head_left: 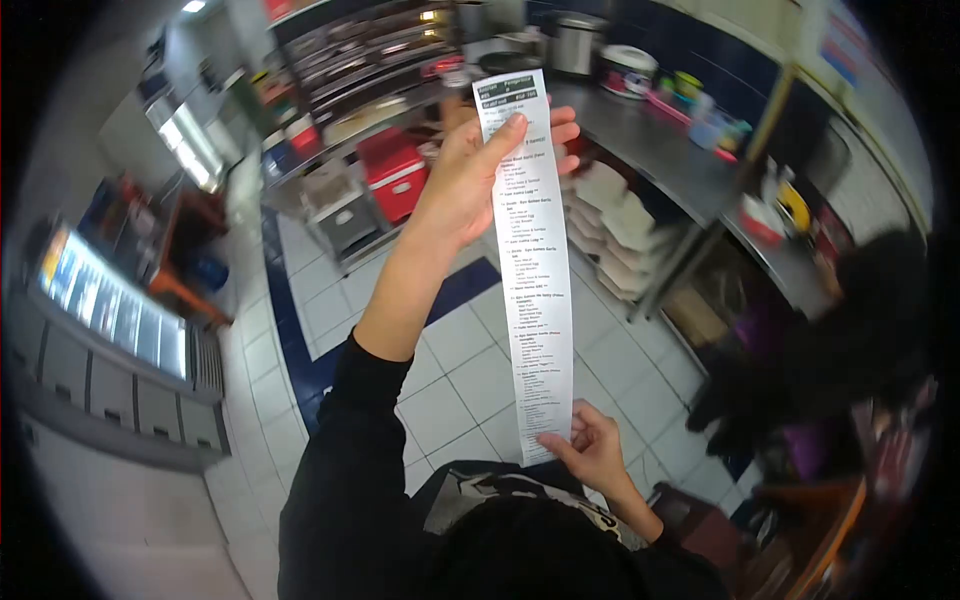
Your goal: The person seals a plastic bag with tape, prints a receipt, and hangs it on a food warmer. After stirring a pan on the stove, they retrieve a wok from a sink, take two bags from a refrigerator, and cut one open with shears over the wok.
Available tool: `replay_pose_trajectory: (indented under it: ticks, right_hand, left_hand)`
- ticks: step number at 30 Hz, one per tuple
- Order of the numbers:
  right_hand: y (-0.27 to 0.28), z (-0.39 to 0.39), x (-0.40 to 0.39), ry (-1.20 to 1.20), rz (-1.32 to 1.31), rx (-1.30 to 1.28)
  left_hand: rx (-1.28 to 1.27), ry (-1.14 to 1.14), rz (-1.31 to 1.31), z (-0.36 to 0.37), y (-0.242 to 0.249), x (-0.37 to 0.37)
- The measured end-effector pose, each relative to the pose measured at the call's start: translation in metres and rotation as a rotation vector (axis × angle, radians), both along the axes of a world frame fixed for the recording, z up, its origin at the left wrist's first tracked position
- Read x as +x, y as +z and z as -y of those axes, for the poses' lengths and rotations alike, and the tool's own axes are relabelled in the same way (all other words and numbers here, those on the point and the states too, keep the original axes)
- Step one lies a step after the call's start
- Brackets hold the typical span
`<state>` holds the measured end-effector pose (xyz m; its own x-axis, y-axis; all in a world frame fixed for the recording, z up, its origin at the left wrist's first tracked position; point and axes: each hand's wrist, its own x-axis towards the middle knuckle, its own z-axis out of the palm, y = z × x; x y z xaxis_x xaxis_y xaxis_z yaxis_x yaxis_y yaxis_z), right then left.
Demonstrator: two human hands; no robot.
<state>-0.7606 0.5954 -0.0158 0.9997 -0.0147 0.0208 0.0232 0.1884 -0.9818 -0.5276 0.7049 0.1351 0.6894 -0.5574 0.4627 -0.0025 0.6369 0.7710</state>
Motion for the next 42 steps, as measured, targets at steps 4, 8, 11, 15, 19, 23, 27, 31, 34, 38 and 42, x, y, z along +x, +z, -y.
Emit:
replay_pose_trajectory:
  ticks: [4,8,11,15,19,23,27,31,34,38,42]
  right_hand:
    - [0.011,0.049,-0.004,0.201,-0.066,0.06]
    - [-0.028,0.02,-0.003,0.283,-0.045,0.04]
    - [-0.08,0.026,0.006,0.32,0.025,0.051]
    - [-0.03,0.033,0.031,0.298,0.023,0.035]
    - [-0.022,0.028,0.102,0.567,0.227,-0.337]
    - [-0.011,-0.043,0.227,0.252,0.474,-0.577]
    - [0.092,-0.053,0.399,0.227,0.757,-0.169]
    - [0.123,-0.108,0.519,0.159,0.75,-0.048]
    - [0.14,-0.118,0.605,0.104,0.831,-0.101]
    - [0.182,-0.117,0.727,-0.07,0.955,-0.129]
    - [0.229,-0.112,0.852,-0.238,1.256,-0.368]
  left_hand:
    - [0.064,0.211,0.064,0.004,0.033,-0.02]
    - [0.111,0.349,0.166,-0.06,0.0,-0.032]
    - [0.201,0.421,0.257,-0.06,-0.022,-0.041]
    - [0.163,0.444,0.25,-0.056,0.042,-0.02]
    - [0.205,0.453,0.221,-0.065,0.046,0.016]
    - [0.334,0.452,0.224,-0.136,-0.021,0.08]
    - [0.641,0.821,0.56,-0.115,-0.008,0.185]
    - [0.649,0.995,0.664,-0.136,-0.025,0.281]
    - [0.619,0.965,0.633,-0.155,-0.022,0.353]
    - [0.497,0.756,0.484,-0.158,-0.028,0.458]
    - [0.458,0.531,0.343,-0.151,-0.051,0.546]
